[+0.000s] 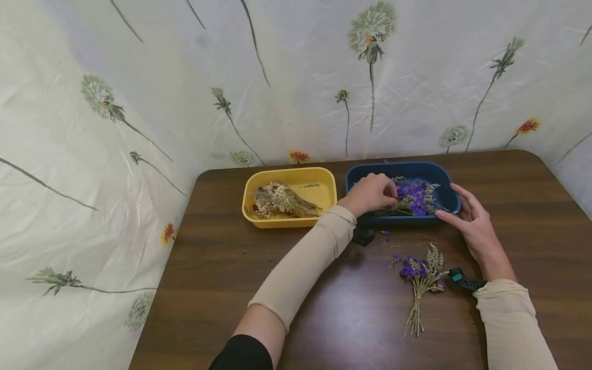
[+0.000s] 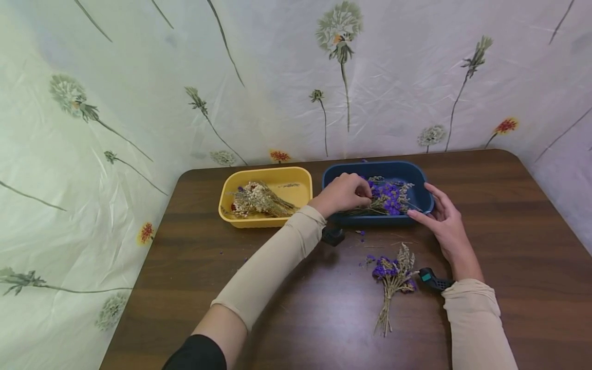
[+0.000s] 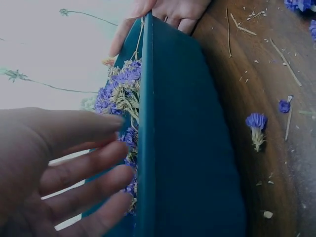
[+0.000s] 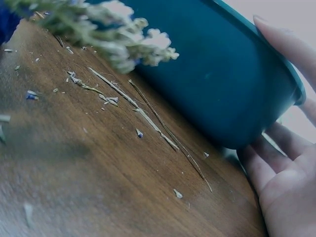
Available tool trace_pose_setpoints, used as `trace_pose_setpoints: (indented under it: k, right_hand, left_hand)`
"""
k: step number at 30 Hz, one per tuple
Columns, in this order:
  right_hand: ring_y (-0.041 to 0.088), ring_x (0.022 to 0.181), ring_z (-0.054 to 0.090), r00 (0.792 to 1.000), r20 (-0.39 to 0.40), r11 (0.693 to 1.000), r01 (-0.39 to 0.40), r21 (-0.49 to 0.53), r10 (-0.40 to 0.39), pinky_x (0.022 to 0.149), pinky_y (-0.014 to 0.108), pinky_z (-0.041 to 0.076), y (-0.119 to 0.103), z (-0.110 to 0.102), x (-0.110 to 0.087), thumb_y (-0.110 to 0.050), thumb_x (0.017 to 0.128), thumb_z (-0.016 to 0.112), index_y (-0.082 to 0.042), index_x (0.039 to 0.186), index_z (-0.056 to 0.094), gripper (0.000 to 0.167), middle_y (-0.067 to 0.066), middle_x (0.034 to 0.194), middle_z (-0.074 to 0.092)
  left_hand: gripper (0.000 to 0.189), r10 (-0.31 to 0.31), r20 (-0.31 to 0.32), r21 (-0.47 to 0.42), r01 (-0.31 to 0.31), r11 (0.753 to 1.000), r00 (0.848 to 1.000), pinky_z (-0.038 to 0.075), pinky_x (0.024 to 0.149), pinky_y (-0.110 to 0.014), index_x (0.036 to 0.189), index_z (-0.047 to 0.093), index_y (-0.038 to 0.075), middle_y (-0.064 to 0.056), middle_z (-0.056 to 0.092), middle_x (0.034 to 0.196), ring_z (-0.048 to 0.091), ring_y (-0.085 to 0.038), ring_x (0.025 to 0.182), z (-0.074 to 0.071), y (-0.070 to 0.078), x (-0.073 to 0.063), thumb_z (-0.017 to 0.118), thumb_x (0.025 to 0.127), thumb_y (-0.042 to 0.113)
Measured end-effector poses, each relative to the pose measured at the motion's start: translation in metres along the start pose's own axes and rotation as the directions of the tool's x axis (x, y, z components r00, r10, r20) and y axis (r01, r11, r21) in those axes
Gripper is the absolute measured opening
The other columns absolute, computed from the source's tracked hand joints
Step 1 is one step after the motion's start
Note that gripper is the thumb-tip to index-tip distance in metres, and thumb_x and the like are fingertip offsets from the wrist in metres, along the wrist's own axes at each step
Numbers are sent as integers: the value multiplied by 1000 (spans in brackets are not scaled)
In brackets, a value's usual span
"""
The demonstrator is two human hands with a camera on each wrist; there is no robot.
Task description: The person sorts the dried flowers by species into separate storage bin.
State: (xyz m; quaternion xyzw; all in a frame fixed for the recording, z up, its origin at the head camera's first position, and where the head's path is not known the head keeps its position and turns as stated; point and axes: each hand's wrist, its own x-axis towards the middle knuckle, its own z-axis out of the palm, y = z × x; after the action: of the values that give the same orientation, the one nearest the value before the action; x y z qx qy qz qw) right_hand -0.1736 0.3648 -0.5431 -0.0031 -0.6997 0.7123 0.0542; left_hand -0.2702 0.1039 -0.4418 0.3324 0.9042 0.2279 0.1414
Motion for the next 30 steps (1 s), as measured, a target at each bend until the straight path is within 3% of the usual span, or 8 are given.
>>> trace_pose_setpoints:
  k: [8,15,21,26,30]
  right_hand:
    - [15,157,30,1000,3,1000,2,10,-2,94,2,43,0,1,1,1,98,66,-22,163,33,76,2,174,20]
    - [1,132,52,999,3,997,34,64,-35,92,5,48,2,2,1,5,97,65,-17,163,34,76,5,171,28]
    - [4,138,49,999,5,997,34,63,-34,94,4,47,2,2,0,5,97,65,-17,163,34,76,6,172,26]
    - [6,144,44,1000,8,998,30,47,-31,95,4,46,1,2,-1,4,97,65,-17,163,33,76,5,173,23]
    - [3,136,50,999,7,998,37,59,-37,93,4,47,1,2,0,5,97,65,-16,162,34,76,6,172,26]
  left_hand:
    - [14,69,-179,-31,-75,997,981,49,72,-12,100,76,22,12,72,92,62,3,76,2,5,-18,65,103,30]
    - [15,152,-286,-46,-172,984,946,45,68,-8,94,74,21,13,70,84,58,6,72,4,21,-49,67,102,31]
    - [17,203,-268,-17,-216,976,942,42,66,-4,89,73,24,17,67,81,54,10,69,25,37,-77,70,99,36]
    - [20,208,-202,-26,-218,976,957,41,63,-4,85,71,26,20,64,78,52,12,66,49,45,-97,73,96,43]
    - [28,206,-134,13,-207,978,969,40,56,-6,77,69,31,25,60,69,50,11,57,65,50,-107,71,95,52]
